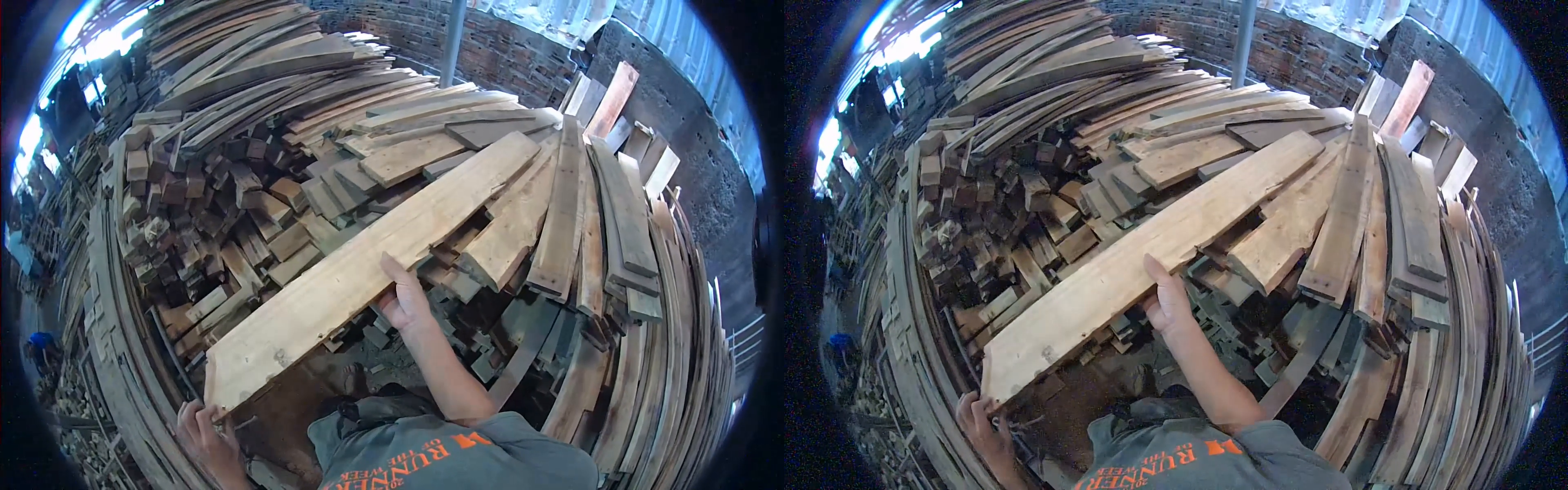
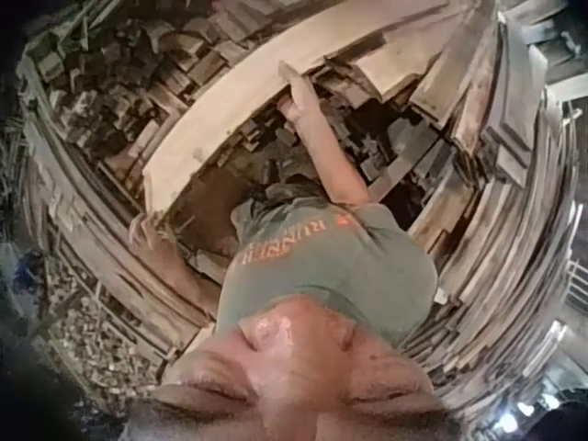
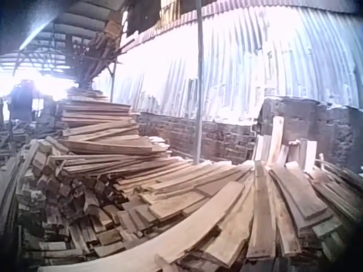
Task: The recorder is sorting, moving, and stacking wooden planks at a processing station on a factory floor.
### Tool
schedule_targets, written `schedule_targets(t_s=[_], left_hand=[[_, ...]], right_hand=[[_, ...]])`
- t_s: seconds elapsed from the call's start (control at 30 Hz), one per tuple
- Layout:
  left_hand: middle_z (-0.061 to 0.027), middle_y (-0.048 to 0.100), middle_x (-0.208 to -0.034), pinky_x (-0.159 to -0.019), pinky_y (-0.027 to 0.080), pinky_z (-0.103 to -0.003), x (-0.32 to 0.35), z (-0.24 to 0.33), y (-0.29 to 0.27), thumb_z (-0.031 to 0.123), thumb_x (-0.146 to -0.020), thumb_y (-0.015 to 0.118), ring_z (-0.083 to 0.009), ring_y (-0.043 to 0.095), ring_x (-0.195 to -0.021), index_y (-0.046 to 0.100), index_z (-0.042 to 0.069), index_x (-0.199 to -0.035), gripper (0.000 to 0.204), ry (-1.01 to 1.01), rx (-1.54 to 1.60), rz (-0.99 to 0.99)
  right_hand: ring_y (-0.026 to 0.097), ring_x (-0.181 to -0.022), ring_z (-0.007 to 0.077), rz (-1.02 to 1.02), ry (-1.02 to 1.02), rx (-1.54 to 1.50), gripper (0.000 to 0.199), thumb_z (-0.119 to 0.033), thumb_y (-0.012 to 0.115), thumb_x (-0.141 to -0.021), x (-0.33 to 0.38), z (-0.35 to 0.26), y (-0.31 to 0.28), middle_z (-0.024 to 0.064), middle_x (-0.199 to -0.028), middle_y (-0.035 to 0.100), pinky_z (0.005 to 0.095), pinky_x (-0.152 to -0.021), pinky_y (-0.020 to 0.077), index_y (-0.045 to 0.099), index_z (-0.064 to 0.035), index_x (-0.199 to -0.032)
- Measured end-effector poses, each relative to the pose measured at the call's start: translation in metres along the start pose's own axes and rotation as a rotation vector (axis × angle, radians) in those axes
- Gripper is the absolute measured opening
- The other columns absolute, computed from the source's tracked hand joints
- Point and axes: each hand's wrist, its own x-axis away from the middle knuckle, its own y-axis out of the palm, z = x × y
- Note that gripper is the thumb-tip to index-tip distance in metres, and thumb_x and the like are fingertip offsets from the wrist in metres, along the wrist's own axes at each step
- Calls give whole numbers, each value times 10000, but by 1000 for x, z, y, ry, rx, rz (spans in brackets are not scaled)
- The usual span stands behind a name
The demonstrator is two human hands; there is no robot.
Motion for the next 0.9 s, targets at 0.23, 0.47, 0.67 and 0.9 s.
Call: schedule_targets(t_s=[0.23,0.47,0.67,0.9], left_hand=[[-205,476,-1395,-1110,324,-508,-31,67,3,178,-756,781,-421,396,-1352,562,25,-1292,599,-105,184,-186],[-209,521,-1343,-1076,362,-475,-75,153,81,312,-852,721,-396,466,-1278,547,19,-1312,573,59,346,-193],[-199,540,-1329,-1052,372,-474,-107,194,116,432,-904,643,-383,490,-1249,517,-3,-1341,629,165,327,-225],[-219,630,-1195,-937,473,-471,-105,213,126,523,-910,602,-386,606,-1107,532,-19,-1324,685,117,329,-328]], right_hand=[[548,-1256,236,-79,106,-42,577,-180,735,-897,11,52,-53,64,-1359,571,423,-1068,465,469,-88,-1400],[573,-1233,222,-186,194,30,595,-169,711,-915,25,80,-77,69,-1359,576,405,-1055,479,425,-72,-1428],[666,-989,124,-212,196,-48,591,-179,685,-937,45,76,-72,26,-1302,582,275,-778,573,399,-81,-1444],[655,-995,108,-359,466,15,621,-212,687,-938,74,66,-81,54,-1243,609,192,-603,546,376,-79,-1459]])
